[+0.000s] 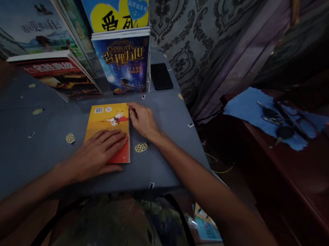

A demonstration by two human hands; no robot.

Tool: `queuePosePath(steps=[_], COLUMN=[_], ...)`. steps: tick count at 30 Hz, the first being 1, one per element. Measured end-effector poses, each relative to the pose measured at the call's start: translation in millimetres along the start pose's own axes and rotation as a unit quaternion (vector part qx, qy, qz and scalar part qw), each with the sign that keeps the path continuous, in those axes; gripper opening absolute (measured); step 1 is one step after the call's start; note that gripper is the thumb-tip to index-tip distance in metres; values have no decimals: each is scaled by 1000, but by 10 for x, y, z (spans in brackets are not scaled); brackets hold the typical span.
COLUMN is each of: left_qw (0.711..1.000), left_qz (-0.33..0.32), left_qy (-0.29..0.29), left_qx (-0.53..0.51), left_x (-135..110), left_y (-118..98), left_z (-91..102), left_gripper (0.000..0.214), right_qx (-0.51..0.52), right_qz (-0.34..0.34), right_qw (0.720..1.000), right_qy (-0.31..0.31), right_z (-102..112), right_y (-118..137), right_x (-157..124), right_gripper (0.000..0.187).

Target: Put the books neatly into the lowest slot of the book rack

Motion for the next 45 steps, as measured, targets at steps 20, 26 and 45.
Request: queuePosePath(steps=[20,26,45], left_qw=[996,993,932], left_qz=[-11,40,152], left_qy=[-68,-102,-263], left_qx=[59,-53,-196], left_x=[-104,-133,-93], left_y=[-96,304,1141], left_z=[-96,84,174], left_gripper=[58,50,31], right_qx=[-25,-52,4], right_qz=[13,28,47], right_qw=[1000,998,999], right_qy=[2,2,-2], right_z=[6,16,-96], right_y=[23,87,130], right_x=[-7,-58,-25], right_gripper=[35,34,38])
Point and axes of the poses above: each hand's wrist, its own x-axis towards the middle knuckle, its own z-axis out of the back of the hand, y = z × x, the point moved 7 cm from there along x, towards the middle knuckle, and after that the axes turned 14 degrees about -x, right-handed, at the moved point
